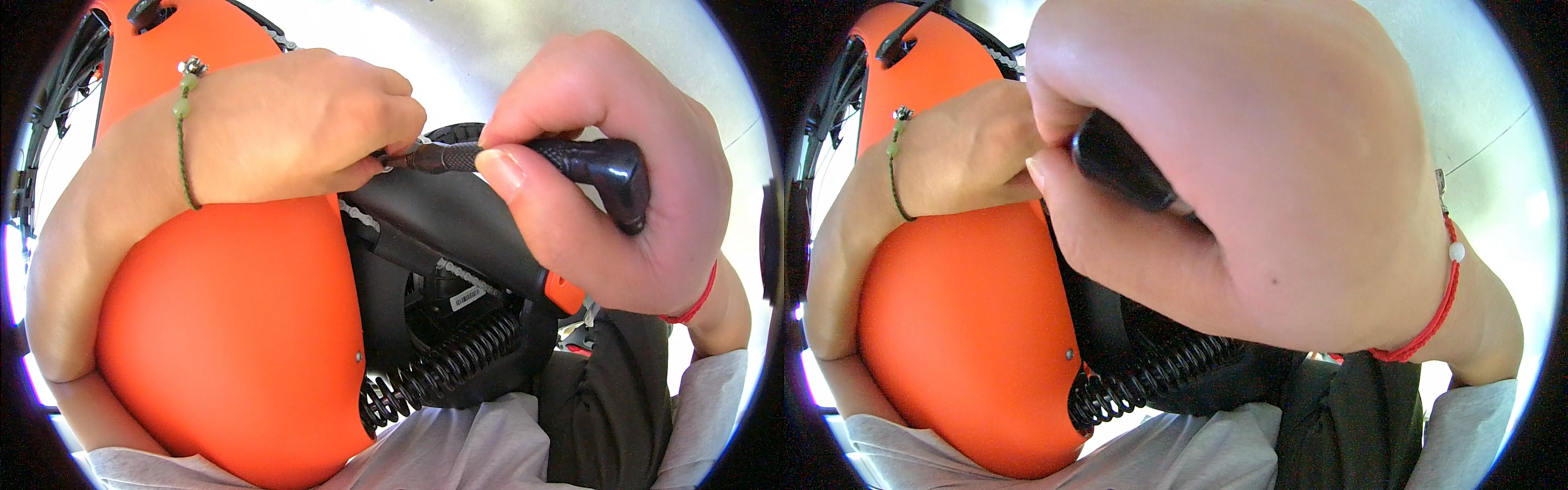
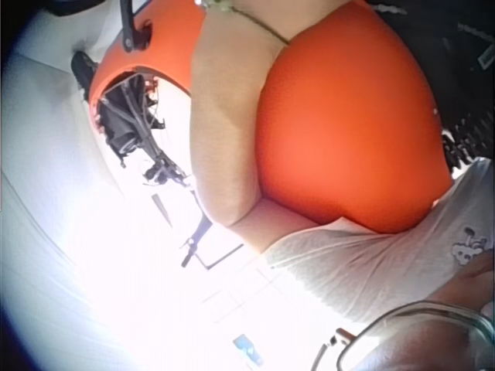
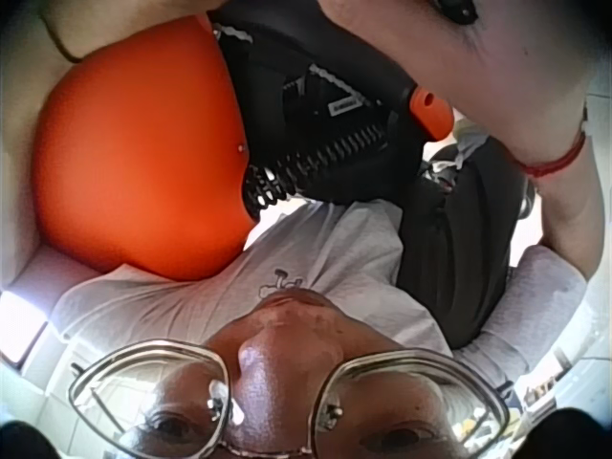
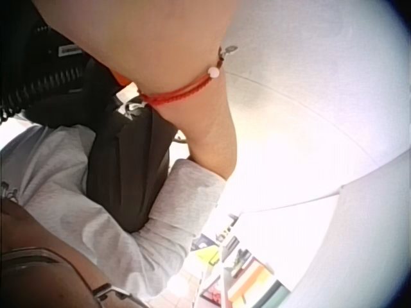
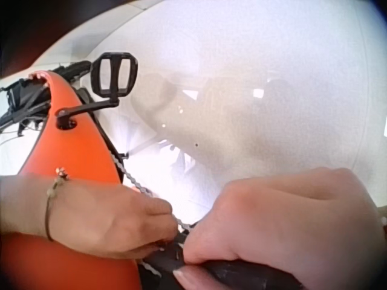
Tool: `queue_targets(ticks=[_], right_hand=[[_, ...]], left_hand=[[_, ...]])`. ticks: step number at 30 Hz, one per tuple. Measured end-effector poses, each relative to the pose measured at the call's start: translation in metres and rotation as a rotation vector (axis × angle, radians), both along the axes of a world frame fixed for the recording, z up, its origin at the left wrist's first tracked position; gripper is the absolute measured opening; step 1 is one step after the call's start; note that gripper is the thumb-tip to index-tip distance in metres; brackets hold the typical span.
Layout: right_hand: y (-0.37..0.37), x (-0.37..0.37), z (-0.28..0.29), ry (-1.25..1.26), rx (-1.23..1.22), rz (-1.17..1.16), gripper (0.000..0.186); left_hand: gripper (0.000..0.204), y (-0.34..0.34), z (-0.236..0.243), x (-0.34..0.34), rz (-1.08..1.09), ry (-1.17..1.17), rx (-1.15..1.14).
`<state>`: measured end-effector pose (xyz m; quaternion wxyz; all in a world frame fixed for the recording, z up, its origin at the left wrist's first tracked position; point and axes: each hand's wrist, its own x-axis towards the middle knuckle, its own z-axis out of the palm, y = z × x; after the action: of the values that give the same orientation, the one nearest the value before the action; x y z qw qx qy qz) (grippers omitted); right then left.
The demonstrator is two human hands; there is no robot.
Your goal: The person unscrews a bolt from a plastic scooter component using a screwdriver, then aligns the component with the rear frame of the scooter and secures it with screws. They handle a light fixture and a small bag of fasteners while sitting on the floor.
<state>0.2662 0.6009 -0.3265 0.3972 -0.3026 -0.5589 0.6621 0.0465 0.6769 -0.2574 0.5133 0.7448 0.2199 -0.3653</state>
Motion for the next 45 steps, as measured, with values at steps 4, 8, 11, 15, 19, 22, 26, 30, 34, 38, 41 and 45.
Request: queue_targets(ticks=[4, 8, 11, 15, 19, 22, 26, 30, 34, 38, 41, 45], right_hand=[[0.000, 0.000, -0.002, 0.011, 0.004, 0.010, 0.013], [0.000, -0.002, -0.001, 0.023, 0.001, 0.000, 0.013], [-0.002, -0.003, 0.000, 0.023, -0.004, -0.004, 0.013], [-0.003, -0.002, 0.001, 0.009, -0.006, -0.015, 0.013], [-0.005, 0.000, -0.001, -0.021, 0.028, 0.003, 0.014], [-0.011, 0.002, 0.003, -0.055, 0.058, 0.018, 0.018], [-0.023, -0.014, -0.002, 0.105, 0.119, -0.118, 0.022], [-0.021, 0.001, 0.009, 0.004, 0.192, -0.006, 0.025], [-0.016, 0.003, 0.010, -0.031, 0.178, 0.034, 0.027], [-0.012, 0.007, 0.008, -0.049, 0.161, 0.064, 0.029], [-0.013, 0.008, 0.007, -0.045, 0.154, 0.078, 0.030], [-0.016, 0.007, 0.008, -0.041, 0.152, 0.088, 0.031]], left_hand=[[0.009, 0.000, -0.005, -0.004, 0.060, 0.060, -0.074], [0.010, 0.005, 0.001, 0.002, 0.067, 0.052, -0.084], [0.011, 0.006, 0.003, 0.001, 0.083, 0.025, -0.082], [0.010, 0.006, -0.001, 0.000, 0.092, 0.031, -0.096], [0.009, 0.002, -0.004, -0.007, 0.067, 0.084, -0.083], [0.008, 0.004, -0.004, -0.004, 0.045, 0.100, -0.056], [0.017, 0.007, -0.006, -0.006, -0.010, 0.160, -0.062], [0.017, 0.011, -0.003, 0.004, 0.003, 0.178, -0.111], [0.017, 0.018, -0.004, 0.002, 0.026, 0.210, -0.195], [0.017, 0.022, -0.001, 0.007, 0.081, 0.324, -0.220], [0.022, 0.015, 0.002, 0.009, 0.073, 0.263, -0.162], [0.030, 0.013, -0.005, -0.004, -0.023, 0.087, -0.141]])
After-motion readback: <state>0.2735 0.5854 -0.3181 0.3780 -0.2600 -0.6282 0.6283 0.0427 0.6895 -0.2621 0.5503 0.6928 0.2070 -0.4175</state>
